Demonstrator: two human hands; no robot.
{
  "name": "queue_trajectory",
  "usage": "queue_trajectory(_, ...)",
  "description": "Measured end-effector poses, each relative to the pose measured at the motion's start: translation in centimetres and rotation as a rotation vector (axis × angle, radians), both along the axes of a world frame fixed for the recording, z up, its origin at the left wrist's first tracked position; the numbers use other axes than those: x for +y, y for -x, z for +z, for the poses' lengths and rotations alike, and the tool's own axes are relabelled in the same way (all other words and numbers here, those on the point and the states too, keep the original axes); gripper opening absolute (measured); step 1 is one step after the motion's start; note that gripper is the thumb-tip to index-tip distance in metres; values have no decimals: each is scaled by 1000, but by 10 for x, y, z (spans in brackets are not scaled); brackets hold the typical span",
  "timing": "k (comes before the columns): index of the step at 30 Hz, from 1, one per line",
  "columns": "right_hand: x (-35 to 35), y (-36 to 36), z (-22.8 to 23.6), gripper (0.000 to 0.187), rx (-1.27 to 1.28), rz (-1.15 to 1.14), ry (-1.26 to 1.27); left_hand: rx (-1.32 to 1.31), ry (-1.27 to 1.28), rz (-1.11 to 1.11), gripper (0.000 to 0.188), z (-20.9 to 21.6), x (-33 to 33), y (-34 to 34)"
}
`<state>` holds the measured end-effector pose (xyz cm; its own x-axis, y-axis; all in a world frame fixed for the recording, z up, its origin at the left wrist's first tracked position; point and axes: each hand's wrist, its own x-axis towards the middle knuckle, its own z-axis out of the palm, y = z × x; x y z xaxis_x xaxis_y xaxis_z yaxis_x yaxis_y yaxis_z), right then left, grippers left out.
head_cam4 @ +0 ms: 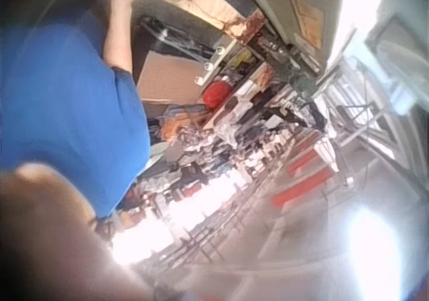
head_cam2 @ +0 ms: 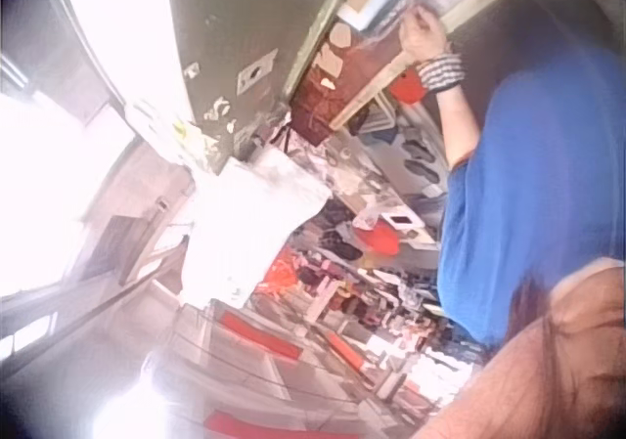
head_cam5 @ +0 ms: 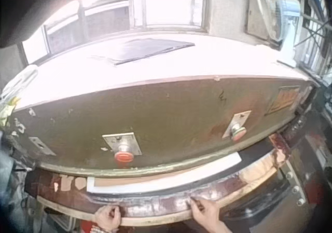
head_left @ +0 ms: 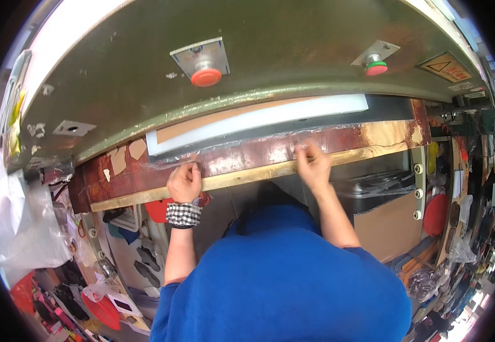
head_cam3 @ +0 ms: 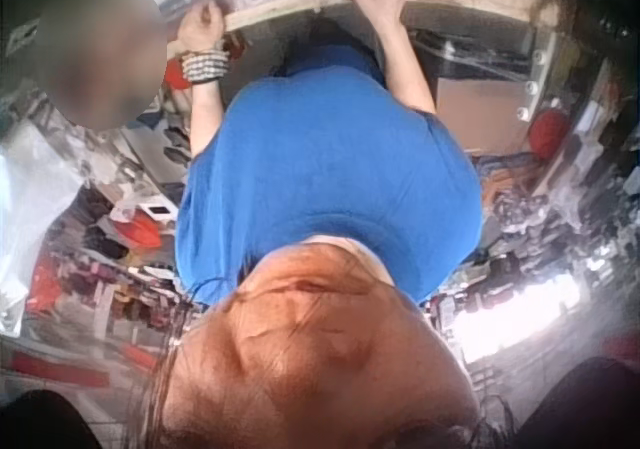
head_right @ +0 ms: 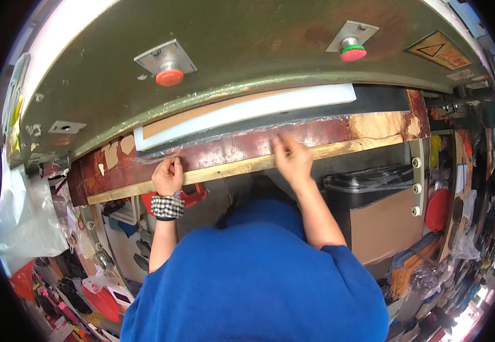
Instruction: The person operates a die-cutting press to cut shapes from a brown sheet, then removes the cut pieces and places them into a clear plastic bag. They write on the bag with a marker and set it aside with other packaged items.
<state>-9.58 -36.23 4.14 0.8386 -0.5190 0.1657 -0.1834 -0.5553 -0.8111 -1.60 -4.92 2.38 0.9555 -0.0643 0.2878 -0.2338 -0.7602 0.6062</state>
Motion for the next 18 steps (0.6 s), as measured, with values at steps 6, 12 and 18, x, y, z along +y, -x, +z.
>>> queue_trajectory(6, -10, 44, -11, 11, 109, 224, -53, -8, -48, -46, 15, -12, 7, 26)
queue_trajectory(12, 6, 15, 20, 31, -132, 107, 104, 82, -140, -141, 7, 7, 9, 72)
queue_trajectory(18, 83, -36, 21, 85, -99, 320, 321, -83, -67, -72, 18, 34, 0, 52)
